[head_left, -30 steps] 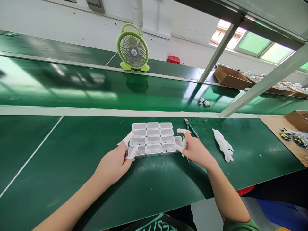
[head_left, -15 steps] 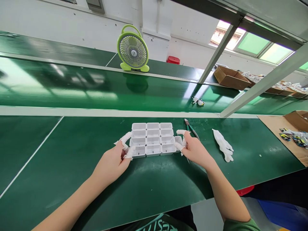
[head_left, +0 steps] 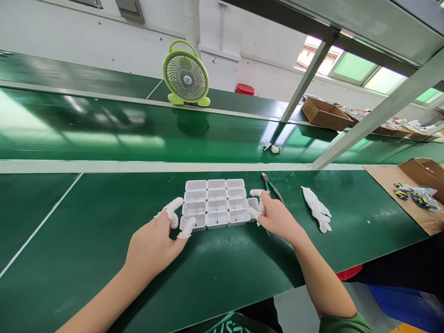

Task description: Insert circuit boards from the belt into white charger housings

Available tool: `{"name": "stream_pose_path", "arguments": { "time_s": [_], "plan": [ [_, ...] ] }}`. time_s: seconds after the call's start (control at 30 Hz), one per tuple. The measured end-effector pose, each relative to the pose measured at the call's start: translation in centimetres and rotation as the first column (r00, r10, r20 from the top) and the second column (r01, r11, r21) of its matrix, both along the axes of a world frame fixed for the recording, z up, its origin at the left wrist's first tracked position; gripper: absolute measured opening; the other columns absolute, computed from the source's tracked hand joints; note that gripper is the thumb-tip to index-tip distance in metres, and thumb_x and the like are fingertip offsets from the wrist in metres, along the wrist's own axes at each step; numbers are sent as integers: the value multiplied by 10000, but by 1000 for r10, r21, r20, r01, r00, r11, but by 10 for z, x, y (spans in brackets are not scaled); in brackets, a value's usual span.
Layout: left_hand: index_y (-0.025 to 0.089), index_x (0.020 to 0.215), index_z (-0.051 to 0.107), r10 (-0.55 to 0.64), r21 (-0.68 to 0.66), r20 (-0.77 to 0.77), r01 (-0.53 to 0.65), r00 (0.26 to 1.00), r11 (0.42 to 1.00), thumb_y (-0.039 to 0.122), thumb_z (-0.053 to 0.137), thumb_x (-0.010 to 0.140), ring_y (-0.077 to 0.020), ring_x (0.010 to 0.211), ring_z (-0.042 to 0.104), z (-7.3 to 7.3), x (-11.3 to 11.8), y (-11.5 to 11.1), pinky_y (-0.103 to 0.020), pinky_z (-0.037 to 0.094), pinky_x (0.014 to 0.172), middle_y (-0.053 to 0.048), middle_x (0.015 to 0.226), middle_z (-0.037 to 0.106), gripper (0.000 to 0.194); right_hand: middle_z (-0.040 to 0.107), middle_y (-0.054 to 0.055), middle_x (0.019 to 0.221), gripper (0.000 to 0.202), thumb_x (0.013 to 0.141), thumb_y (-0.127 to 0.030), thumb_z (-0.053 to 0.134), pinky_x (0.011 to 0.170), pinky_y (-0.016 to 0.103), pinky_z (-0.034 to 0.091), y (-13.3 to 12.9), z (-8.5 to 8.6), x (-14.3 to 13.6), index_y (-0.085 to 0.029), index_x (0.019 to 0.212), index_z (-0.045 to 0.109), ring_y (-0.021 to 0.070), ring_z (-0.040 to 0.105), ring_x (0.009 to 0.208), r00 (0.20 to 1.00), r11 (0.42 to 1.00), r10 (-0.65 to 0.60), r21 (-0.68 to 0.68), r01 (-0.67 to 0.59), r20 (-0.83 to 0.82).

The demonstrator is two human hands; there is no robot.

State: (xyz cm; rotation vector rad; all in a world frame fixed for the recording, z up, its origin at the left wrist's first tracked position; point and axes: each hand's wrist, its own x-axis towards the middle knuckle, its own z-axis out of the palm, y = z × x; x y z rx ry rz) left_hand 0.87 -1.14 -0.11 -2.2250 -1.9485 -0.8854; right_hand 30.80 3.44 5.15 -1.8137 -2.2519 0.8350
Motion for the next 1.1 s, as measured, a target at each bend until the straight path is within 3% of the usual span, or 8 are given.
{"name": "stream_pose_path", "arguments": {
  "time_s": [0.1, 0.2, 0.37, 0.63, 0.9, 1.1],
  "plan": [
    [262, 628, 354, -102, 259, -144, 137, 984, 956, 384, 432, 976, -141, 367, 456, 2, -1, -1, -259, 309, 374, 47, 448, 441, 377, 561, -50, 623, 496, 965, -324, 528, 627, 276, 378, 0, 0, 0, -170, 1426, 432, 196, 571, 649, 1000, 1000, -7, -8, 7, -14],
    [219, 642, 503, -205, 387, -233, 284, 951, 877, 299, 439, 1002, -134, 381, 446, 6, 1, -1, -254, 349, 411, 45, 451, 440, 374, 527, -69, 582, 492, 956, -302, 530, 614, 272, 372, 1, 0, 0, -168, 1420, 435, 186, 553, 613, 1000, 1000, -16, -5, 16, -21],
    [161, 781, 652, -311, 348, -234, 379, 921, 858, 240, 496, 1005, -127, 418, 479, 7, 8, -6, -265, 350, 467, 42, 489, 518, 284, 498, -76, 602, 511, 915, -244, 544, 581, 260, 351, 3, -3, 3, -202, 1415, 446, 170, 526, 588, 999, 999, -48, 18, 48, -6],
    [155, 803, 686, -250, 278, -258, 319, 933, 906, 335, 392, 1049, -122, 378, 481, 3, 11, -8, -275, 308, 432, 56, 439, 471, 424, 519, -66, 634, 481, 932, -331, 533, 587, 272, 379, 5, -6, 3, -221, 1395, 468, 179, 554, 612, 998, 998, -65, 7, 65, -14],
    [200, 597, 530, -215, 267, -276, 289, 937, 919, 362, 322, 1051, -113, 366, 484, 4, 12, -9, -276, 295, 422, 37, 426, 454, 525, 526, -61, 649, 475, 931, -337, 530, 594, 272, 379, 6, -8, 3, -204, 1384, 481, 173, 547, 611, 998, 998, -54, 26, 55, -20],
    [220, 575, 474, -232, 297, -275, 312, 933, 902, 370, 413, 1044, -134, 388, 470, 4, 10, -9, -297, 288, 437, 28, 450, 460, 496, 522, -60, 642, 485, 934, -344, 532, 601, 271, 384, 7, -9, 3, -200, 1394, 483, 173, 547, 613, 998, 998, -54, 30, 55, -29]
  ]
}}
